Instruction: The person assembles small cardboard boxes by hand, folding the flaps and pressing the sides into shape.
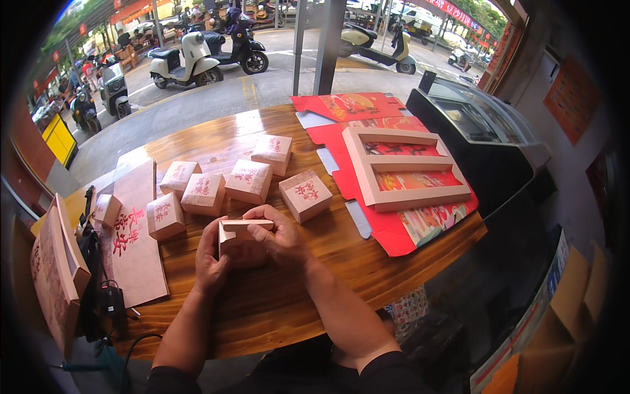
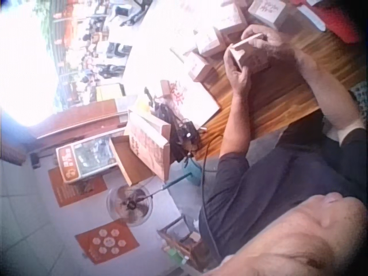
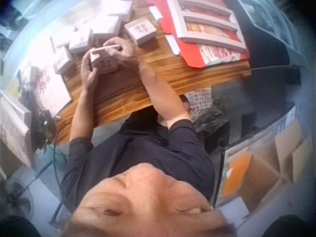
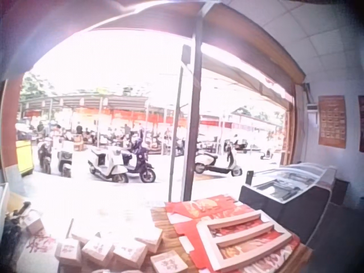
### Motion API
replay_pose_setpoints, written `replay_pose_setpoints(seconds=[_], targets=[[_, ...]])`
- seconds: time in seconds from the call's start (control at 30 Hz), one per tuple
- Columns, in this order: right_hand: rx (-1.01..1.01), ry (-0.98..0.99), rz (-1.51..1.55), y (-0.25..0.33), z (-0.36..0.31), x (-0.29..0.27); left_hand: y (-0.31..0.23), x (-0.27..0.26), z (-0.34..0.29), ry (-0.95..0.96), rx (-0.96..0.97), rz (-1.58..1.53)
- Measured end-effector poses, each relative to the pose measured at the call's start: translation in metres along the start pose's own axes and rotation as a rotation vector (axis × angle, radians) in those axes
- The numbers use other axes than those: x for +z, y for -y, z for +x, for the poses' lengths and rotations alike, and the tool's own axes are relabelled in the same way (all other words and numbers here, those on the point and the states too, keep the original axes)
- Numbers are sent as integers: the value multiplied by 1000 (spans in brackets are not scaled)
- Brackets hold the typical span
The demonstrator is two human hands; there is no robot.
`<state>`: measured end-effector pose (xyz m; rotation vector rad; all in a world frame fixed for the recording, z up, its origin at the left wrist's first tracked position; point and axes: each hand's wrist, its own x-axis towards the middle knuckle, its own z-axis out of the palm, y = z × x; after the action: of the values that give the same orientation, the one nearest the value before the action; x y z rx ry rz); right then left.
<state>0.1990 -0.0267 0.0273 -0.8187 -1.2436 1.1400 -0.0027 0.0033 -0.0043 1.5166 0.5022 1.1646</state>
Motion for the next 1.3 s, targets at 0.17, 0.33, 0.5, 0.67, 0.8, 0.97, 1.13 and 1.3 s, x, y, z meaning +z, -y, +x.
replay_pose_setpoints(seconds=[0.17,0.33,0.5,0.67,0.8,0.97,1.13,1.3], targets=[[42,-78,150,-10,1,-5,-4,5,0,37,7,24],[51,-167,290,-13,5,-2,-16,12,2,71,13,70],[45,-113,233,-20,8,-5,2,0,-1,-42,38,75],[223,172,142,-8,5,-2,-2,2,4,-254,32,-39],[73,275,-36,-24,3,4,-1,-1,5,-320,13,-68],[132,246,54,-19,3,7,1,-3,4,-306,29,-95],[129,191,-8,-22,3,6,-1,0,4,-308,41,-146],[392,161,-126,-6,3,7,1,-1,2,-354,84,-167]])
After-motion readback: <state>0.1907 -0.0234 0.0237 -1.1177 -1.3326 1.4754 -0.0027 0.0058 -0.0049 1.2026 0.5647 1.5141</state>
